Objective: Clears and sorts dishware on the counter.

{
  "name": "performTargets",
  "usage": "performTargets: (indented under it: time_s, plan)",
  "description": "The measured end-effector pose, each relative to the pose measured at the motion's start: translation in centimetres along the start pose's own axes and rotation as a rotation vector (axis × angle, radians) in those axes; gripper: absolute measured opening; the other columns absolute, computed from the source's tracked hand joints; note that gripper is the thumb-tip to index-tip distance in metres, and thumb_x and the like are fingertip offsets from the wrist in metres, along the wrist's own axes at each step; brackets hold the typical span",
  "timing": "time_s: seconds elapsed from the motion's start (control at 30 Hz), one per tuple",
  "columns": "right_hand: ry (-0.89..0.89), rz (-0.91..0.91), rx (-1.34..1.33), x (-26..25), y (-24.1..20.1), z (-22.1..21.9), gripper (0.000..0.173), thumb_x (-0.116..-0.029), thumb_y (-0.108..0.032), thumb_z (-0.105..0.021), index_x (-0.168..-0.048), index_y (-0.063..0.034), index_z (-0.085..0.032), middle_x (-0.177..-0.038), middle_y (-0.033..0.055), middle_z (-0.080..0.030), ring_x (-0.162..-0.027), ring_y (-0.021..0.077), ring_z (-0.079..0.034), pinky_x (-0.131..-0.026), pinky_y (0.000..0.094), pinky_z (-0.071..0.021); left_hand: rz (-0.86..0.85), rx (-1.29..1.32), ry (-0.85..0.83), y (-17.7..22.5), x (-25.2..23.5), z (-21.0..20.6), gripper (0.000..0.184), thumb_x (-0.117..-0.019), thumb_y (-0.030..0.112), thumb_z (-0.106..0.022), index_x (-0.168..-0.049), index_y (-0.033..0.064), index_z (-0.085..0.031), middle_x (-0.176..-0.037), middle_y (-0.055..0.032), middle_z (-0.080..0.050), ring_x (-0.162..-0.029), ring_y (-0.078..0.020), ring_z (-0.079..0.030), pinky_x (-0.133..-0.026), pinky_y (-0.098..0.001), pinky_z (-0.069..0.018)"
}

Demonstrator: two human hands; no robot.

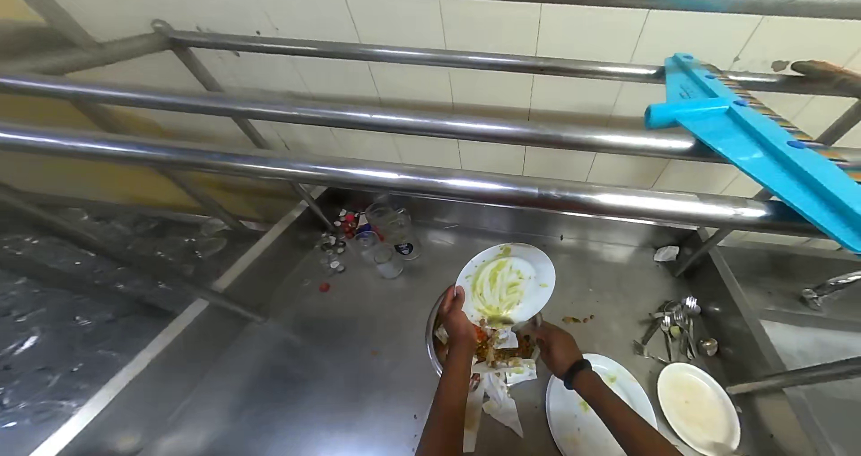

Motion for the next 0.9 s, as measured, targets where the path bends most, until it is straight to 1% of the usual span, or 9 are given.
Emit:
performTargets:
  time_s: [0.07, 0.2, 0.27, 0.4, 0.53, 0.6, 0.7, 0.83, 0.9]
  plan:
    - [-0.038, 0.071, -0.002, 0.4, -0.1, -1.0, 0.042, -0.1037, -0.015, -0.046, -0.139, -0.0237, -0.066, -0.133, 0.0137, -0.066, -0.122, 0.0313, -0.063, -0.107, 0.0507, -0.0486, -0.008, 0.009, -0.026, 0.2, 0.1, -0.2, 0.029, -0.1085, 0.017, -0.045, -0.121, 0.0020, -0.066, -0.113, -0.0105, -0.070, -0.103, -0.0172, -0.067, -0.094, -0.0412, -0.0558]
    - [0.126, 0.095, -0.141, 0.4, -1.5, 0.9, 0.039, -0.1048, -0.015, -0.047, -0.137, -0.0211, -0.068, -0.129, 0.0123, -0.069, -0.119, 0.0281, -0.066, -0.107, 0.0468, -0.0500, -0.026, -0.009, -0.075, 0.4, 0.3, -0.7, 0.029, -0.1092, 0.019, -0.045, -0.121, 0.0044, -0.067, -0.114, -0.0084, -0.070, -0.104, -0.0164, -0.067, -0.095, -0.0407, -0.0558]
    - [0.069, 0.061, -0.085, -0.5, -1.5, 1.0, 0.042, -0.1053, -0.015, -0.045, -0.140, -0.0240, -0.066, -0.132, 0.0113, -0.067, -0.122, 0.0280, -0.064, -0.108, 0.0479, -0.0488, -0.021, -0.043, -0.092, 0.4, 0.7, -1.0, 0.030, -0.1095, 0.021, -0.046, -0.122, 0.0051, -0.068, -0.116, -0.0079, -0.070, -0.106, -0.0158, -0.066, -0.097, -0.0404, -0.0546]
    - [-0.099, 0.098, 0.022, -0.6, 0.5, -0.8, 0.041, -0.1048, -0.015, -0.044, -0.139, -0.0220, -0.065, -0.136, 0.0133, -0.065, -0.127, 0.0314, -0.062, -0.109, 0.0526, -0.0463, -0.030, -0.034, -0.119, 0.6, 0.8, -1.5, 0.029, -0.1088, 0.019, -0.047, -0.120, 0.0047, -0.069, -0.113, -0.0079, -0.071, -0.102, -0.0160, -0.068, -0.093, -0.0398, -0.0566]
    - [0.135, 0.046, -0.190, 0.2, 1.6, 0.7, 0.039, -0.1044, -0.015, -0.046, -0.136, -0.0166, -0.068, -0.127, 0.0114, -0.070, -0.118, 0.0264, -0.066, -0.107, 0.0468, -0.0500, -0.063, -0.046, -0.124, 1.0, 0.7, -1.3, 0.029, -0.1089, 0.018, -0.045, -0.118, 0.0039, -0.069, -0.110, -0.0069, -0.071, -0.101, -0.0144, -0.068, -0.093, -0.0382, -0.0566]
    - [0.093, 0.001, -0.187, 0.1, 1.7, 0.2, 0.039, -0.1060, -0.018, -0.045, -0.138, -0.0181, -0.067, -0.130, 0.0100, -0.069, -0.121, 0.0252, -0.065, -0.109, 0.0464, -0.0483, -0.044, -0.048, -0.118, 0.7, 1.1, -1.5, 0.029, -0.1093, 0.019, -0.045, -0.118, 0.0046, -0.068, -0.110, -0.0063, -0.070, -0.101, -0.0138, -0.067, -0.094, -0.0382, -0.0560]
    - [-0.021, 0.066, -0.131, 0.4, 1.5, -1.8, 0.039, -0.1052, -0.017, -0.045, -0.137, -0.0193, -0.067, -0.132, 0.0121, -0.068, -0.124, 0.0285, -0.063, -0.110, 0.0494, -0.0465, -0.042, -0.003, -0.114, 0.4, 1.0, -2.2, 0.026, -0.1079, 0.015, -0.047, -0.114, 0.0033, -0.069, -0.105, -0.0073, -0.071, -0.096, -0.0151, -0.068, -0.090, -0.0379, -0.0577]
    - [0.166, 0.080, -0.341, 0.9, 0.0, -0.1, 0.037, -0.1065, -0.019, -0.046, -0.137, -0.0155, -0.068, -0.131, 0.0101, -0.070, -0.123, 0.0234, -0.065, -0.111, 0.0441, -0.0475, -0.076, -0.029, -0.147, 0.5, 0.9, -2.5, 0.026, -0.1063, 0.013, -0.047, -0.112, 0.0017, -0.069, -0.104, -0.0080, -0.071, -0.096, -0.0152, -0.068, -0.090, -0.0376, -0.0577]
    - [0.082, 0.066, -0.267, 0.5, -0.7, 0.3, 0.039, -0.1061, -0.017, -0.045, -0.138, -0.0172, -0.067, -0.135, 0.0102, -0.067, -0.127, 0.0253, -0.062, -0.113, 0.0468, -0.0452, -0.028, -0.061, -0.149, 0.4, 1.5, -2.7, 0.027, -0.1076, 0.013, -0.046, -0.119, -0.0001, -0.068, -0.111, -0.0106, -0.071, -0.101, -0.0170, -0.068, -0.093, -0.0401, -0.0569]
Point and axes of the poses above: each hand's wrist, its own x-axis away from the middle knuckle, its own z-axis out of the back of the hand, y = z × x, the point moved 7 cm from there along -x, towards the middle knuckle
